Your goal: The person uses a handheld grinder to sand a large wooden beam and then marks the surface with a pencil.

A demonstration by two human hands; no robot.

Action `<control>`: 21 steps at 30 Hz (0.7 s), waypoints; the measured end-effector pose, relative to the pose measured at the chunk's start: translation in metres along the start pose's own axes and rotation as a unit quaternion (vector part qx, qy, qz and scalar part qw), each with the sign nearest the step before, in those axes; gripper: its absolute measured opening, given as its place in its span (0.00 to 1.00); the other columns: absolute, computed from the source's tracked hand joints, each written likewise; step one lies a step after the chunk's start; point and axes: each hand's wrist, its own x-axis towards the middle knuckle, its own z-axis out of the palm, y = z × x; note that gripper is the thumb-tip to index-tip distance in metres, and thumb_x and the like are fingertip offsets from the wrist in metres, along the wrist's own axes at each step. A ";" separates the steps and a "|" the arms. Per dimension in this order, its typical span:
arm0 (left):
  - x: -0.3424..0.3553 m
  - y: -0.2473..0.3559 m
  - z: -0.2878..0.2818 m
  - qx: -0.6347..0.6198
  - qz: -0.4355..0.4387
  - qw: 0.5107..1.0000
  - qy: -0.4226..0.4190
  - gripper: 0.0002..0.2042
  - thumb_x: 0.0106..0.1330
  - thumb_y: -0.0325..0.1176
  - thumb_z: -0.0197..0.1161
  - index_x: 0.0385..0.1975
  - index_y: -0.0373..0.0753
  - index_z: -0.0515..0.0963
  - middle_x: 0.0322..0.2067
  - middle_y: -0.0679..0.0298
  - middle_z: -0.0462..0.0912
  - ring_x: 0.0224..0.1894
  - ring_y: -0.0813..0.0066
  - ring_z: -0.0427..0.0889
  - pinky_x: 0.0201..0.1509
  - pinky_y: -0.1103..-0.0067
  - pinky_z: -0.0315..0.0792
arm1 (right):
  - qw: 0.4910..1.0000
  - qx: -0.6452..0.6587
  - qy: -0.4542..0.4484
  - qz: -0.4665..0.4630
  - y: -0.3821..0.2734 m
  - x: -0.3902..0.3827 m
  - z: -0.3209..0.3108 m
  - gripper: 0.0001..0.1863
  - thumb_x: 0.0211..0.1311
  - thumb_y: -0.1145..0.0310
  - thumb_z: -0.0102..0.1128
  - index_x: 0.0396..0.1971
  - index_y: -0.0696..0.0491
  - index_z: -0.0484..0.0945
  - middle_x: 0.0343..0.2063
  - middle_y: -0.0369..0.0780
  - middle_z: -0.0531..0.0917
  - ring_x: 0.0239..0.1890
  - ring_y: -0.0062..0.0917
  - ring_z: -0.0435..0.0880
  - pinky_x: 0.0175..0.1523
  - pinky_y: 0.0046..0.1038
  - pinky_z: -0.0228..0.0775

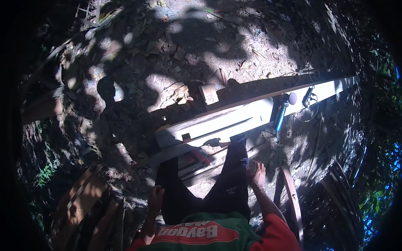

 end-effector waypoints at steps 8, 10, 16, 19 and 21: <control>-0.081 -0.059 -0.108 0.175 0.348 0.912 -0.132 0.15 0.60 0.42 0.67 0.40 0.39 0.82 0.39 0.59 0.82 0.44 0.60 0.81 0.49 0.67 0.75 | 0.896 -0.045 -0.232 -0.376 -0.192 -0.201 -0.050 0.11 0.57 0.56 0.61 0.35 0.45 0.81 0.37 0.35 0.80 0.54 0.35 0.76 0.68 0.54 0.51; -0.068 -0.112 -0.105 0.189 0.391 0.883 -0.180 0.12 0.60 0.41 0.66 0.36 0.40 0.83 0.40 0.60 0.82 0.45 0.59 0.80 0.51 0.67 0.74 | 0.913 0.002 -0.264 -0.312 -0.209 -0.214 -0.031 0.10 0.60 0.56 0.60 0.32 0.45 0.81 0.35 0.35 0.81 0.50 0.33 0.79 0.66 0.50 0.56; -0.037 -0.058 -0.159 0.242 0.248 0.870 -0.349 0.12 0.63 0.40 0.60 0.36 0.39 0.84 0.35 0.53 0.84 0.43 0.55 0.81 0.50 0.64 0.73 | 0.899 0.180 -0.397 -0.031 -0.248 -0.280 0.001 0.17 0.67 0.52 0.53 0.34 0.52 0.76 0.32 0.48 0.83 0.38 0.48 0.82 0.44 0.47 0.72; -0.025 -0.067 -0.171 0.259 0.201 0.835 -0.442 0.14 0.65 0.42 0.58 0.38 0.39 0.84 0.36 0.54 0.84 0.45 0.55 0.81 0.51 0.64 0.74 | 0.814 0.283 -0.504 0.053 -0.246 -0.356 0.049 0.19 0.67 0.47 0.49 0.43 0.45 0.78 0.43 0.46 0.84 0.46 0.44 0.84 0.48 0.45 0.75; -0.030 -0.046 -0.185 0.343 0.181 0.799 -0.460 0.16 0.66 0.44 0.55 0.40 0.40 0.83 0.39 0.55 0.84 0.47 0.57 0.81 0.51 0.65 0.74 | 0.793 0.302 -0.529 0.030 -0.258 -0.380 0.079 0.21 0.66 0.46 0.49 0.50 0.43 0.77 0.45 0.45 0.85 0.48 0.44 0.84 0.51 0.44 0.75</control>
